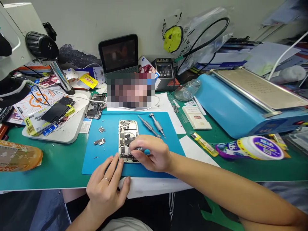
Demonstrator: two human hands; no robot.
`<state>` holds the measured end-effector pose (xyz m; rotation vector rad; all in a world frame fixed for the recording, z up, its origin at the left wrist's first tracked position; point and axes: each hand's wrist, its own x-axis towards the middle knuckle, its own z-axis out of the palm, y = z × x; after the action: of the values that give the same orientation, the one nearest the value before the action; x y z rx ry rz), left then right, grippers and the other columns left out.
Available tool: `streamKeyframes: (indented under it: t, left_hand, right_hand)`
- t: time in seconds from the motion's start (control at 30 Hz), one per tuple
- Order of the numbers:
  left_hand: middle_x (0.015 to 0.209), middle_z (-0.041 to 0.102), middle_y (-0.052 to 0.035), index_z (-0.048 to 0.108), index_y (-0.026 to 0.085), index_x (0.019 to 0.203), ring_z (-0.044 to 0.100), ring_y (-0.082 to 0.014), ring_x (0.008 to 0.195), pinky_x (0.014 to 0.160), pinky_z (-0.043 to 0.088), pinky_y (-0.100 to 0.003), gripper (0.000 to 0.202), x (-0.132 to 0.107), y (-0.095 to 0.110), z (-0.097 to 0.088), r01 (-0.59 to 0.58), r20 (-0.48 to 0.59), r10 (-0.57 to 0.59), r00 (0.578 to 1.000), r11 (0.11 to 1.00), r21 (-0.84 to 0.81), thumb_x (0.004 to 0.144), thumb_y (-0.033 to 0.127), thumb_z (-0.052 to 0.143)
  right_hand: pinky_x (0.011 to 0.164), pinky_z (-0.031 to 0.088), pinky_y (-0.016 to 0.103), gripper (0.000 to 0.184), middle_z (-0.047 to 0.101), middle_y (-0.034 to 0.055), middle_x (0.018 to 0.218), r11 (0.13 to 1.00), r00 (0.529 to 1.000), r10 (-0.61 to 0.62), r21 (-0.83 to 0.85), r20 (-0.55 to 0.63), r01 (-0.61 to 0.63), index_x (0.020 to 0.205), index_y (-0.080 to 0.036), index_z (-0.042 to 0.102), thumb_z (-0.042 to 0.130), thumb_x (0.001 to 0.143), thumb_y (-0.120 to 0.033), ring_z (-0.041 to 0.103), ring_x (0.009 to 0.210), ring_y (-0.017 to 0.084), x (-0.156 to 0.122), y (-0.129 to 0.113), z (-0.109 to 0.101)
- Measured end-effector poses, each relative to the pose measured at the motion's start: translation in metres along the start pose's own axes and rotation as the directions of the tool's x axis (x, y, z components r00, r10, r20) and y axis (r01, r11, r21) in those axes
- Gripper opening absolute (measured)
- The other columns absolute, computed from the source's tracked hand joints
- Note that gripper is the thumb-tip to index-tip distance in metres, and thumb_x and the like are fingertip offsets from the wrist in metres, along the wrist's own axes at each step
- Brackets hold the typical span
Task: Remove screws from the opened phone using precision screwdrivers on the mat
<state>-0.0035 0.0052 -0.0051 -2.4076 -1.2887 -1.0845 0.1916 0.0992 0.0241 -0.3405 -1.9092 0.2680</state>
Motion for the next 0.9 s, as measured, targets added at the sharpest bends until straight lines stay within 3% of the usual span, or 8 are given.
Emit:
streamKeyframes:
  t: [0.27,0.47,0.67,0.9]
  left_hand:
    - [0.126,0.076,-0.0112,0.070,0.011,0.129,0.071,-0.0264,0.117,0.098,0.054,-0.037,0.036,-0.001,0.000,-0.001,-0.003,0.010,0.003,1.000,1.000,0.004,0.096,0.026,0.067]
    - [0.125,0.077,-0.0113,0.071,0.011,0.127,0.071,-0.0259,0.115,0.097,0.054,-0.037,0.035,0.000,0.001,0.000,0.002,0.000,-0.002,1.000,1.000,0.014,0.095,0.024,0.068]
    - [0.123,0.077,-0.0124,0.071,0.010,0.127,0.071,-0.0266,0.116,0.098,0.054,-0.038,0.036,0.000,0.001,0.000,-0.007,0.003,0.007,1.000,1.000,0.000,0.094,0.024,0.069]
    - [0.125,0.077,-0.0111,0.071,0.011,0.127,0.071,-0.0254,0.116,0.097,0.054,-0.037,0.034,0.002,0.001,0.000,-0.007,0.006,0.007,1.000,1.000,0.009,0.095,0.023,0.068]
  right_hand:
    - [0.056,0.054,0.027,0.042,0.073,0.0044,0.082,0.996,0.997,-0.082,0.040,-0.004,0.082,0.143,-0.017,0.044,0.052,0.102,-0.015,0.063,0.060,0.016,-0.004,0.002,0.007]
    - [0.057,0.054,0.026,0.033,0.073,0.0033,0.081,1.000,1.000,0.002,-0.003,0.015,-0.002,0.134,-0.019,0.047,0.052,0.101,-0.016,0.063,0.061,0.015,-0.005,0.002,0.003]
    - [0.061,0.058,0.026,0.042,0.076,0.0035,0.085,0.986,0.989,-0.136,-0.086,0.063,0.141,0.142,-0.019,0.043,0.050,0.102,-0.015,0.070,0.067,0.015,0.002,0.002,-0.005]
    - [0.057,0.056,0.026,0.034,0.070,0.0031,0.077,0.999,0.999,-0.031,-0.016,0.028,0.032,0.136,-0.015,0.049,0.053,0.101,-0.013,0.062,0.061,0.015,0.000,0.002,-0.004]
